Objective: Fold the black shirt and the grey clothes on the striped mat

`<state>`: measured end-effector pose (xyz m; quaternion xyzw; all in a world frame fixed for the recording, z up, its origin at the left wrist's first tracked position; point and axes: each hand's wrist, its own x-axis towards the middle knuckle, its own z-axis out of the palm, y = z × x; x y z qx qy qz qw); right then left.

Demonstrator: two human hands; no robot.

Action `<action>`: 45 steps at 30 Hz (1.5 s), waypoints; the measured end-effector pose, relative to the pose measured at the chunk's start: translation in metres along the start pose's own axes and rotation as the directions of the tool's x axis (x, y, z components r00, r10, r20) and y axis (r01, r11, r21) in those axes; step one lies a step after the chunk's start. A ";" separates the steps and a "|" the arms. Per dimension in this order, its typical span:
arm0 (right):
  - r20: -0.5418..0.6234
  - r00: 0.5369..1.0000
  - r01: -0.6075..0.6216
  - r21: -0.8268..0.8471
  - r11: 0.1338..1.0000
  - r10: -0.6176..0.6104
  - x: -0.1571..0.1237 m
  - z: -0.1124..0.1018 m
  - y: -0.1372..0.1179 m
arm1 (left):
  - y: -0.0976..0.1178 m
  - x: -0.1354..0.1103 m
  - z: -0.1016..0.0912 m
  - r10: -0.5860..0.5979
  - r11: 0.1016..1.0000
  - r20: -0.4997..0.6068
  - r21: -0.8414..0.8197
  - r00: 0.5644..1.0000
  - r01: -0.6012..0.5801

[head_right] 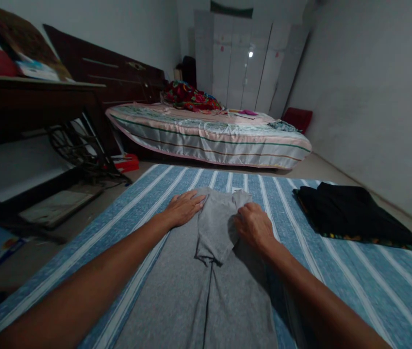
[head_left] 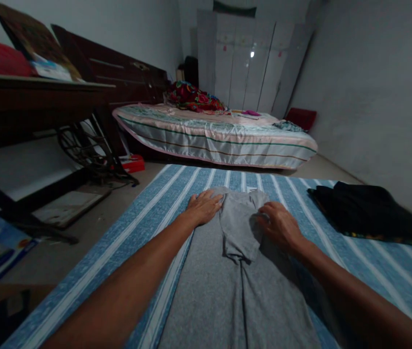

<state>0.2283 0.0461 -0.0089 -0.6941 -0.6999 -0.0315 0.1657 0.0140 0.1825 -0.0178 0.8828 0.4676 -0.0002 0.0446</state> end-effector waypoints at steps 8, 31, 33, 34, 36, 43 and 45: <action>-0.008 0.998 -0.067 0.100 0.993 0.068 -0.016 0.009 0.032 | 0.019 0.021 -0.027 -0.057 0.997 0.069 0.046 0.996 0.054; -0.140 0.980 -0.094 0.291 0.952 0.139 -0.010 0.022 0.033 | 0.032 0.011 0.005 -0.124 0.986 -0.271 0.076 0.954 0.150; -0.118 0.984 -0.096 0.263 0.960 0.130 -0.010 0.023 0.034 | 0.032 0.010 0.005 -0.130 0.986 -0.267 0.071 0.955 0.154; -0.113 0.986 -0.091 0.253 0.963 0.123 -0.010 0.023 0.034 | 0.033 0.010 0.004 -0.130 0.986 -0.265 0.069 0.956 0.154; -0.093 0.990 -0.082 0.236 0.968 0.107 -0.011 0.023 0.035 | 0.033 0.010 0.004 -0.131 0.986 -0.259 0.069 0.957 0.154; -0.255 0.966 0.066 0.092 0.994 -0.041 -0.018 0.016 0.027 | 0.033 0.011 0.005 -0.148 0.982 -0.240 0.083 0.960 0.172; -0.294 0.939 0.213 0.095 0.972 -0.177 -0.021 0.013 0.017 | 0.033 0.011 0.005 -0.146 0.981 -0.233 0.091 0.961 0.171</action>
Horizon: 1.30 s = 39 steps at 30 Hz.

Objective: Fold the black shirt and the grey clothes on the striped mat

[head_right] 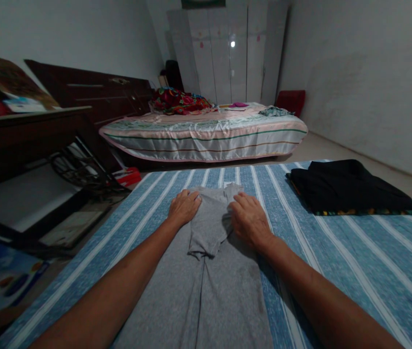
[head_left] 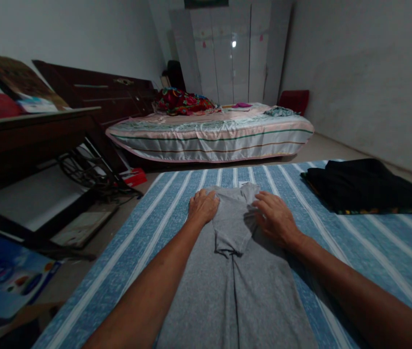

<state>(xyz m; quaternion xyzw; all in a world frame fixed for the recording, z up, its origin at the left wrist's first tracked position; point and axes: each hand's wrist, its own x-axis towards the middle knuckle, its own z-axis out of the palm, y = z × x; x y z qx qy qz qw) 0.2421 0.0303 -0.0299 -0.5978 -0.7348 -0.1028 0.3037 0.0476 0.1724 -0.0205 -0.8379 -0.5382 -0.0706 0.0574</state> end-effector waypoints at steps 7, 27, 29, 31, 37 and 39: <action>0.298 0.954 -0.022 0.099 0.995 -0.009 -0.001 -0.001 -0.022 | 0.000 0.002 0.000 0.003 1.000 0.020 0.010 1.000 -0.003; 0.473 0.869 0.069 0.171 0.983 -0.143 -0.012 -0.005 -0.051 | -0.005 0.007 -0.002 -0.002 1.000 0.058 -0.020 0.998 0.003; 0.473 0.869 0.068 0.174 0.982 -0.143 -0.012 -0.006 -0.051 | -0.007 0.009 -0.005 0.022 0.999 0.060 -0.036 0.998 -0.020; 0.468 0.872 0.065 0.175 0.982 -0.141 -0.012 -0.006 -0.051 | -0.010 0.010 -0.011 0.052 0.997 0.054 -0.057 0.997 -0.049; 0.454 0.879 0.065 0.182 0.981 -0.142 -0.014 -0.003 -0.050 | -0.023 -0.005 -0.039 0.160 0.983 0.003 -0.095 0.987 -0.159; 0.447 0.882 0.071 0.187 0.980 -0.149 -0.014 -0.002 -0.050 | -0.022 -0.025 -0.049 0.228 0.966 0.010 -0.124 0.974 -0.225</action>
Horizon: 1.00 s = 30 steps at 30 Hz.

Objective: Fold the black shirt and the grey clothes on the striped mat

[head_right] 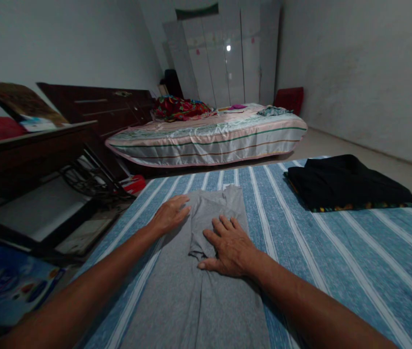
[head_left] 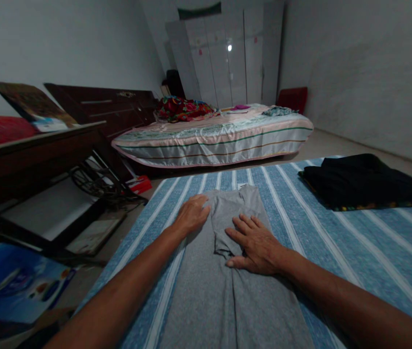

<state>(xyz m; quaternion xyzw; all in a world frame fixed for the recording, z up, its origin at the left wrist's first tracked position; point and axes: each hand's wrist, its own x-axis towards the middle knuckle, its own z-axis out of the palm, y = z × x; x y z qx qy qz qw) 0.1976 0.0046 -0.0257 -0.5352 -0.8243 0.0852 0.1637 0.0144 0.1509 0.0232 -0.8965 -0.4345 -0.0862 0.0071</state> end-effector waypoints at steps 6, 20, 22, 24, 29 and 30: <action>-0.009 1.000 -0.013 -0.009 1.000 0.013 0.000 0.001 -0.001 | 0.035 -0.076 -0.014 0.329 0.924 0.034 -0.217 0.944 -0.315; -0.018 1.000 -0.007 -0.035 0.999 0.007 -0.001 0.002 0.000 | 0.054 -0.095 0.001 0.318 0.937 -0.099 -0.118 0.943 -0.328; -0.016 1.000 -0.005 -0.035 0.999 0.004 -0.001 0.002 0.000 | 0.052 -0.098 0.001 0.333 0.930 -0.126 -0.116 0.934 -0.347; -0.017 1.000 0.000 -0.034 0.999 -0.001 0.000 0.002 0.000 | 0.051 -0.101 0.002 0.342 0.926 -0.155 -0.114 0.927 -0.361; -0.026 1.000 0.002 -0.033 0.999 -0.003 0.000 0.002 0.000 | 0.048 -0.107 0.005 0.365 0.921 -0.156 -0.082 0.918 -0.381; -0.024 1.000 -0.001 -0.032 1.000 0.000 0.000 0.001 0.000 | 0.048 -0.107 0.006 0.373 0.919 -0.154 -0.074 0.915 -0.387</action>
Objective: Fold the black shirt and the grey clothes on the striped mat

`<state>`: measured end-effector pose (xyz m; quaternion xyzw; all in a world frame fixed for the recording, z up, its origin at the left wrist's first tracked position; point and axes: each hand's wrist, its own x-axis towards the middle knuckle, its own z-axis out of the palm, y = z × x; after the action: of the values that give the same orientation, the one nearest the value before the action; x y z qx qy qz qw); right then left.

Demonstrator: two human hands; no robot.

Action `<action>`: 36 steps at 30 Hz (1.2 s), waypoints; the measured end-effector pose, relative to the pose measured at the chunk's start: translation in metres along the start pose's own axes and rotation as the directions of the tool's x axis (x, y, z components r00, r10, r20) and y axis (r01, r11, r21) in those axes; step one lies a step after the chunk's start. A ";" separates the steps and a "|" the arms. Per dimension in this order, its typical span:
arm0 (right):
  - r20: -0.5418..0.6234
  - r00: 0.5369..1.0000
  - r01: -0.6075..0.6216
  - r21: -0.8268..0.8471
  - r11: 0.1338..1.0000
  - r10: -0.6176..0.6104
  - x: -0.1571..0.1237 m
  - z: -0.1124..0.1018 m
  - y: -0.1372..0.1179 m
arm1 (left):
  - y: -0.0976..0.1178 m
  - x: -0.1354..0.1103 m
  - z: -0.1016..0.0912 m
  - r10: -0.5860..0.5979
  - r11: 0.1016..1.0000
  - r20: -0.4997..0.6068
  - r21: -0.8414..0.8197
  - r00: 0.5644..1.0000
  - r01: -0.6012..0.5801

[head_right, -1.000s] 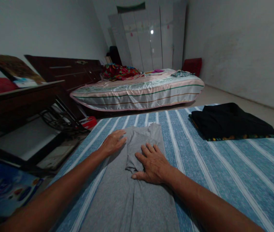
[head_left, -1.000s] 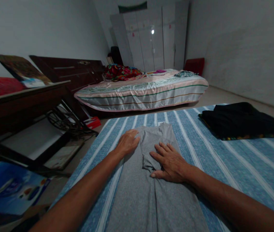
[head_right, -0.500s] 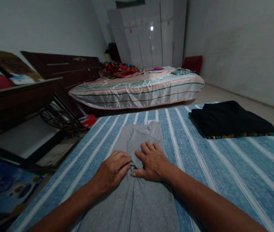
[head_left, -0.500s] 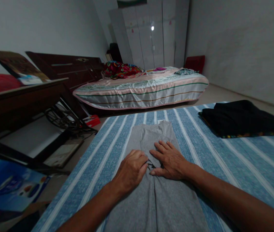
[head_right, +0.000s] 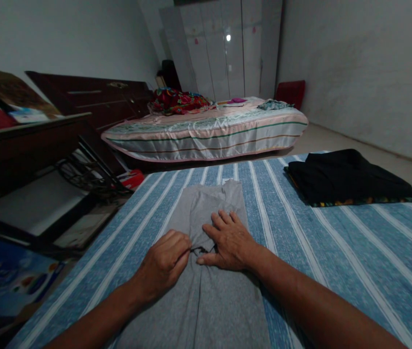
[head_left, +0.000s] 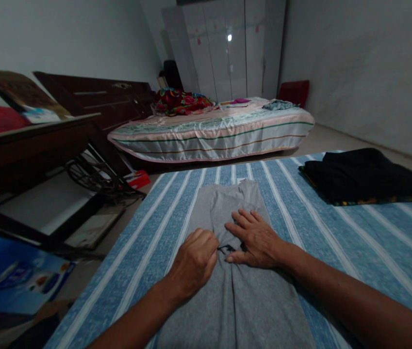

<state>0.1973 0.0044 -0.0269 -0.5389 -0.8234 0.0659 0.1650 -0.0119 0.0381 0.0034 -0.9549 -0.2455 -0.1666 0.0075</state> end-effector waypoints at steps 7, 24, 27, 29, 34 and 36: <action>0.045 0.998 -0.044 0.097 0.994 0.040 0.001 -0.007 0.002 | 0.002 0.000 -0.001 0.023 0.999 0.043 0.043 0.999 -0.024; 0.056 0.997 -0.053 0.071 0.996 0.049 0.002 -0.004 0.001 | 0.013 -0.017 0.010 0.006 1.000 -0.034 -0.001 0.999 -0.006; 0.054 0.997 -0.054 0.074 0.996 0.050 0.003 -0.003 0.001 | 0.016 -0.021 0.007 -0.006 1.000 -0.026 0.003 1.000 0.006; 0.056 0.997 -0.055 0.075 0.996 0.051 0.003 -0.003 0.000 | 0.015 -0.019 0.002 -0.040 0.999 0.005 -0.030 0.999 0.040; 0.054 0.998 -0.046 0.083 0.996 0.041 0.003 -0.005 -0.002 | 0.007 0.010 -0.005 -0.137 0.989 -0.033 -0.068 0.990 0.134; 0.052 0.998 -0.047 0.083 0.995 0.043 0.003 -0.005 -0.001 | 0.007 0.030 -0.001 -0.217 0.976 -0.024 -0.031 0.976 0.216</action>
<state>0.1966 0.0064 -0.0216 -0.5481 -0.8115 0.1175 0.1653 0.0163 0.0457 0.0143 -0.9201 -0.3456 -0.1829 -0.0210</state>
